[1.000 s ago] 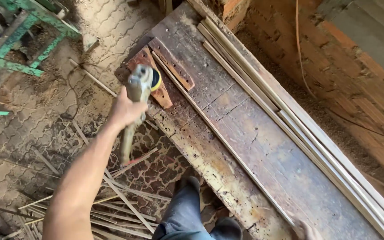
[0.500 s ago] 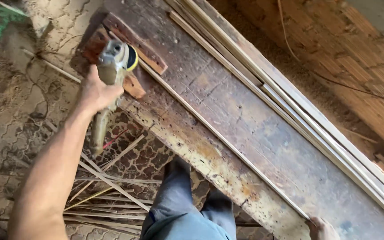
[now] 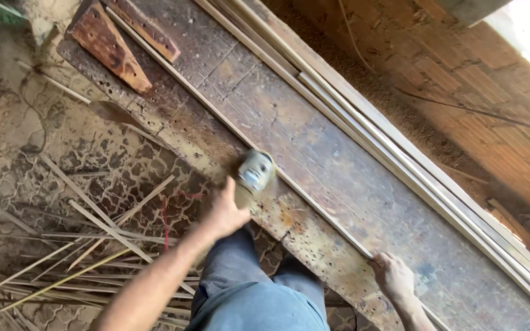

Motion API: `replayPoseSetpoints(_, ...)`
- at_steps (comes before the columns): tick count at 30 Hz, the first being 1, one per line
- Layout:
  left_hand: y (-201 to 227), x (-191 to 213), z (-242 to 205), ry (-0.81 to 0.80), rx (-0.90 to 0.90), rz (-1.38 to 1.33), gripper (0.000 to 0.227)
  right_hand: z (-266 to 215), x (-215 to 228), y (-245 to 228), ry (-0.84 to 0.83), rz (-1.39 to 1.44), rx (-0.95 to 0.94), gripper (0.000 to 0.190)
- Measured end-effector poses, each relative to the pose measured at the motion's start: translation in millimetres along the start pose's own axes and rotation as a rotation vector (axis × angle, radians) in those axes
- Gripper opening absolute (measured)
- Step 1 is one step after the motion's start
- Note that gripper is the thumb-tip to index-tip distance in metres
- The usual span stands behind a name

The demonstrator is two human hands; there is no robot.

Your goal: Sanding thin wood strips using a power sander on a workbench.

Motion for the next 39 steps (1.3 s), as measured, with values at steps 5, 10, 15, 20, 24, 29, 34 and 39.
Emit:
replayPoseSetpoints(5,86,-121,-46,-0.167,-0.168,0.056,0.080,0,0,2,0.039,0.032,0.044,0.015)
replayPoseSetpoints(10,142,-191,-72,-0.103,-0.526,0.113,0.078,-16,2,17,0.145,0.098,0.050,0.009)
replayPoseSetpoints(15,143,-129,-66,-0.224,-0.096,0.145,0.064,-62,21,54,0.286,0.282,0.087,0.027)
replayPoseSetpoints(20,81,-40,-33,0.088,0.006,-0.107,0.057,-101,-34,212,0.302,0.042,-0.190,0.032)
replayPoseSetpoints(24,29,-8,-7,0.211,-0.014,-0.129,0.056,-109,-56,270,0.226,-0.012,-0.295,0.025)
replayPoseSetpoints(29,61,-50,-35,0.176,-0.011,-0.139,0.058,-101,-45,264,0.228,-0.015,-0.196,0.024)
replayPoseSetpoints(34,100,-142,-82,0.039,0.033,0.035,0.058,-96,-41,261,0.185,-0.047,-0.144,0.026)
replayPoseSetpoints(39,160,-262,-122,-0.052,-0.175,0.251,0.069,-98,-28,256,0.216,-0.002,0.001,0.032)
Point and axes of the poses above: each hand's wrist, its own z-axis towards the middle knuckle, its own x-axis out of the back of the hand, y = z × x, the point moved 7 cm from there along z, towards the middle knuckle, and after that the axes turned 11 degrees about -x, right-handed, at the moved point
